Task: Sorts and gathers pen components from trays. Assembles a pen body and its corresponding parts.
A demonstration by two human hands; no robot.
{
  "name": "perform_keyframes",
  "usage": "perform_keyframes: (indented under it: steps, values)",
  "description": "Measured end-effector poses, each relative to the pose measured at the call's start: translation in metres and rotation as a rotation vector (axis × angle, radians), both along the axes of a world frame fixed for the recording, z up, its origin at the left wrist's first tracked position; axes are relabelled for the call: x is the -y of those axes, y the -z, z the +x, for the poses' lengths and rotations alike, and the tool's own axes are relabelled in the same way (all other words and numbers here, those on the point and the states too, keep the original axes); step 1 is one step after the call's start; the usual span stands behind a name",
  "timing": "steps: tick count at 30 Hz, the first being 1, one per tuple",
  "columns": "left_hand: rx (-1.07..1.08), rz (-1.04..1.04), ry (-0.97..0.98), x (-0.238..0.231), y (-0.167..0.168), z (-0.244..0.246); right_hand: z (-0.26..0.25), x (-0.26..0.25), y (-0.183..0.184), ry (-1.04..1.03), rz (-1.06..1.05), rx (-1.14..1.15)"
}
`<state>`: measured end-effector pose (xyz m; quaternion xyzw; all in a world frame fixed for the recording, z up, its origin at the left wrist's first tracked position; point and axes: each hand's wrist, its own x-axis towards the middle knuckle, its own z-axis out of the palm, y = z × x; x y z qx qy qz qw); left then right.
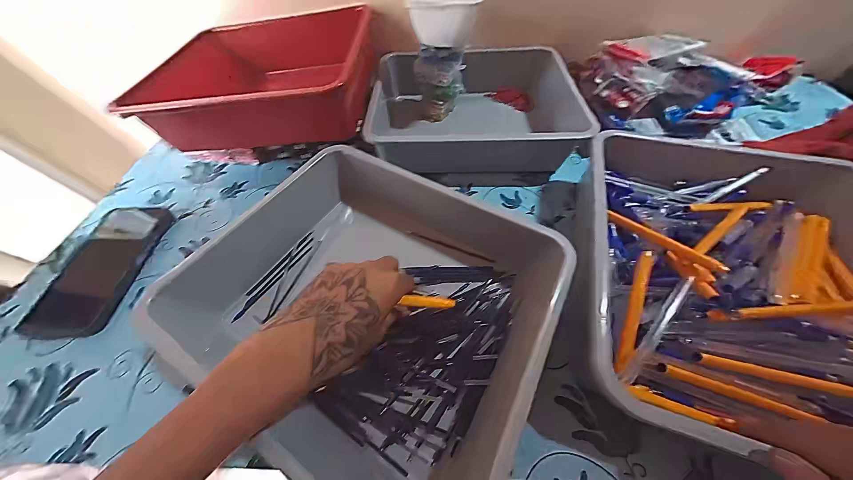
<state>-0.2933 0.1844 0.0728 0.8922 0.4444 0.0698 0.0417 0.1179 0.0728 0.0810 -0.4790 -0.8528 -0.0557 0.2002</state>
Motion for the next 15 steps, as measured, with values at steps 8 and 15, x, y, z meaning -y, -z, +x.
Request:
perform_keyframes:
  steps: [8,15]
  values:
    - [0.167,-0.215,0.076,-0.004,-0.004,-0.011,0.045,-0.05,-0.03,-0.023,-0.12,-0.079]
    - [0.183,-0.178,0.035,-0.001,-0.017,-0.002,0.051,-0.108,-0.038,-0.252,-0.257,0.024]
